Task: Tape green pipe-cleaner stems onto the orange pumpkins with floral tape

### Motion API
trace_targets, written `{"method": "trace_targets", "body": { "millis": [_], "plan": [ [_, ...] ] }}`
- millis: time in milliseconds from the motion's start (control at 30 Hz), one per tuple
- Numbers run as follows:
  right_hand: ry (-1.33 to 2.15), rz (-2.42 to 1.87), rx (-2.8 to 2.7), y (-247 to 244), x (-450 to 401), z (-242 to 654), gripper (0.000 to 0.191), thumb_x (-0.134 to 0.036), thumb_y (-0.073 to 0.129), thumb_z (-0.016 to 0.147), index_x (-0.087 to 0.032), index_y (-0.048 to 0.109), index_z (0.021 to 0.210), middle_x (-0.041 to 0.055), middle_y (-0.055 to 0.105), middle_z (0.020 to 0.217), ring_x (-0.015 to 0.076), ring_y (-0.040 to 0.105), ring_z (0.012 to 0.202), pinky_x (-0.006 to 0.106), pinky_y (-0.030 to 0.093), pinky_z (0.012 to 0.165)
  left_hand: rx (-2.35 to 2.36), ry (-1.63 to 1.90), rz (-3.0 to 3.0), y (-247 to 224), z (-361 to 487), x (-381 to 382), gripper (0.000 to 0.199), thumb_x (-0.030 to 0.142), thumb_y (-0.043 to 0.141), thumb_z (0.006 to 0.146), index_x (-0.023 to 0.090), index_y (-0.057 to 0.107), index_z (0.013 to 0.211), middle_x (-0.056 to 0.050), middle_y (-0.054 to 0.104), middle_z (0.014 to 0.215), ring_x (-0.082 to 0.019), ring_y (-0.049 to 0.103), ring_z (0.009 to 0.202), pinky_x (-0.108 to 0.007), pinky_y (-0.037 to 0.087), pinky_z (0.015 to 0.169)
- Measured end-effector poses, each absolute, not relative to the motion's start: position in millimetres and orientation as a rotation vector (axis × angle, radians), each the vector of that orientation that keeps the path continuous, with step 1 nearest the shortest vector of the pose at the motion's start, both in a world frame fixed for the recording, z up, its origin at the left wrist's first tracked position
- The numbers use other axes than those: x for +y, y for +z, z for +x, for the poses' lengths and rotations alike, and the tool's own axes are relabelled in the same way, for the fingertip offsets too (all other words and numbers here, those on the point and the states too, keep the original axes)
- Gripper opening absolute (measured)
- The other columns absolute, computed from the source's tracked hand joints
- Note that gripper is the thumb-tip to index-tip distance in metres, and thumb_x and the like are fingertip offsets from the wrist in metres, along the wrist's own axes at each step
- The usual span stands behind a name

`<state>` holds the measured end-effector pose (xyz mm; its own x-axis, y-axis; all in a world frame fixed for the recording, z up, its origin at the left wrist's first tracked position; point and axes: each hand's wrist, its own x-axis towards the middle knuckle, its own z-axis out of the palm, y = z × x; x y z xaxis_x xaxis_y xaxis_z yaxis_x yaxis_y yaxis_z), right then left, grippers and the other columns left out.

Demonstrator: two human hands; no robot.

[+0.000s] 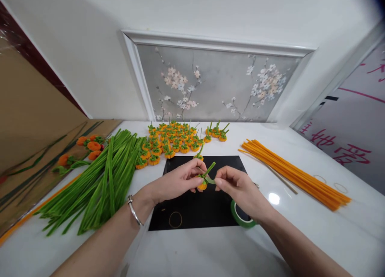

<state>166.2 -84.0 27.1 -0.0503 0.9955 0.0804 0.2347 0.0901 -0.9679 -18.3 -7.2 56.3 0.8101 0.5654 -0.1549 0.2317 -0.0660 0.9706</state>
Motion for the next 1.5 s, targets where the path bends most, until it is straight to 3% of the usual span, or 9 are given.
{"method": "trace_targets", "body": {
  "millis": [233,400,567,867,1200,1500],
  "plan": [
    [0.767,-1.305,-1.402,12,-88,166,0.013,-0.031,0.047,0.090,-0.020,0.050,0.083,-0.0029,0.050,0.066,0.0108,0.046,0.058,0.022,0.038,0.053,0.624,0.395,1.562,47,-7,-12,0.011,0.024,0.054,0.083,0.020,0.049,0.092,0.000,0.056,0.090,-0.011,0.054,0.079,-0.025,0.044,0.068],
    [0.688,-1.283,-1.410,8,-90,163,0.012,-0.029,0.052,0.088,-0.020,0.058,0.093,0.0016,0.061,0.078,0.0139,0.055,0.069,0.024,0.044,0.061,0.651,0.454,1.547,46,-1,-16,0.013,0.026,0.058,0.081,0.017,0.054,0.090,0.000,0.057,0.085,-0.012,0.055,0.078,-0.025,0.048,0.068],
    [0.685,-1.322,-1.374,8,-90,162,0.012,-0.029,0.057,0.084,-0.019,0.060,0.089,0.0021,0.064,0.076,0.0141,0.056,0.065,0.025,0.044,0.060,0.653,0.467,1.579,47,1,-19,0.017,0.024,0.061,0.079,0.015,0.058,0.093,-0.003,0.060,0.089,-0.013,0.056,0.077,-0.028,0.049,0.071],
    [0.537,-1.424,-1.415,12,-92,161,0.011,-0.028,0.058,0.081,-0.019,0.057,0.075,-0.0020,0.055,0.063,0.0099,0.042,0.051,0.022,0.034,0.047,0.671,0.530,1.689,43,4,-26,0.019,0.027,0.060,0.080,0.016,0.061,0.096,-0.003,0.061,0.089,-0.014,0.055,0.078,-0.026,0.044,0.071],
    [0.307,-1.409,-1.466,12,-95,158,0.014,-0.025,0.055,0.083,-0.020,0.049,0.071,-0.0024,0.049,0.062,0.0101,0.042,0.050,0.023,0.033,0.046,0.735,0.571,1.705,46,9,-31,0.017,0.024,0.055,0.082,0.014,0.063,0.092,-0.005,0.065,0.088,-0.015,0.057,0.076,-0.027,0.045,0.070],
    [0.329,-1.401,-1.486,11,-95,157,0.012,-0.025,0.054,0.084,-0.020,0.050,0.073,-0.0035,0.048,0.060,0.0097,0.040,0.049,0.023,0.033,0.045,0.791,0.626,1.640,48,11,-33,0.018,0.026,0.056,0.080,0.014,0.066,0.088,-0.005,0.067,0.084,-0.015,0.059,0.074,-0.026,0.045,0.069]
  ]
}}
